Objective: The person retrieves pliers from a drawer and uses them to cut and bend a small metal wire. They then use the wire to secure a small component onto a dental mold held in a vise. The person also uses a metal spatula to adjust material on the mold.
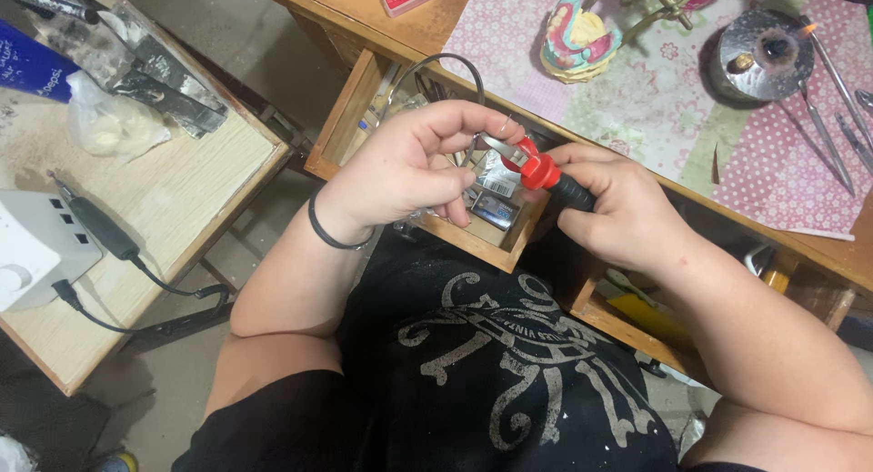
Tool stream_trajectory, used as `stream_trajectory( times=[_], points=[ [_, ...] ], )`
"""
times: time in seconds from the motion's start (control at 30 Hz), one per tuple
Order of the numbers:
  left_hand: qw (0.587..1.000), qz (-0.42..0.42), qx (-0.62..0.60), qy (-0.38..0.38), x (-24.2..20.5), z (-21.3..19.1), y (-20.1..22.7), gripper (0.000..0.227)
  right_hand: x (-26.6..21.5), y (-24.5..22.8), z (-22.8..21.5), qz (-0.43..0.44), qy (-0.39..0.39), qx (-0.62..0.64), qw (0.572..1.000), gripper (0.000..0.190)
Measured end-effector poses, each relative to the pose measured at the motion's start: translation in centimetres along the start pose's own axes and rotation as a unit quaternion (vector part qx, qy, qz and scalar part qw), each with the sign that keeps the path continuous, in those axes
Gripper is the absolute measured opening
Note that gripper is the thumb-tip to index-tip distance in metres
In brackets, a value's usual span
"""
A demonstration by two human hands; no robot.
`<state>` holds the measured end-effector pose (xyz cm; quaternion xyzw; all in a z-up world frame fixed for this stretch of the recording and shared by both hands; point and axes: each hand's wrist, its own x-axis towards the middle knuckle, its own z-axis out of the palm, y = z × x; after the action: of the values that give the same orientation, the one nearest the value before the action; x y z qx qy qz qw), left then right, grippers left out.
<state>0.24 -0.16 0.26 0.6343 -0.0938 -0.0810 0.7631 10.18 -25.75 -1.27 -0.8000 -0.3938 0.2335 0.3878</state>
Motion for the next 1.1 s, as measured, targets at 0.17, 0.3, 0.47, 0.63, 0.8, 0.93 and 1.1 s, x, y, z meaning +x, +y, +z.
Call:
stream_trajectory(
  times=[0.17,0.3,0.47,0.63,0.8,0.93,1.1],
  points=[
    [1.0,-0.01,0.0,-0.001,0.1,-0.1,0.1,0.045,0.1,0.0,0.1,-0.009,0.006,0.001,1.0,0.044],
    [0.999,-0.037,0.005,0.006,0.3,-0.1,0.1,0.045,0.2,0.7,0.3,-0.027,0.003,-0.003,1.0,0.045],
    [0.999,-0.027,0.024,-0.004,0.3,-0.3,0.3,0.043,0.2,0.2,0.3,-0.016,0.006,0.003,1.0,0.046],
    [0.999,-0.027,0.023,-0.006,0.3,-0.4,0.2,0.043,0.2,0.1,0.3,-0.011,0.003,0.015,1.0,0.045],
    [0.999,-0.023,0.023,-0.019,0.2,-0.6,0.4,0.044,0.3,0.4,0.4,-0.022,0.006,0.003,1.0,0.043],
    [0.999,-0.033,0.029,-0.02,0.1,-0.6,0.7,0.043,0.3,0.7,0.6,-0.051,0.007,0.004,0.999,0.043],
    [0.999,-0.023,0.03,-0.021,0.1,-0.8,0.1,0.044,0.2,1.1,0.8,-0.044,0.009,0.0,0.999,0.044]
  ],
)
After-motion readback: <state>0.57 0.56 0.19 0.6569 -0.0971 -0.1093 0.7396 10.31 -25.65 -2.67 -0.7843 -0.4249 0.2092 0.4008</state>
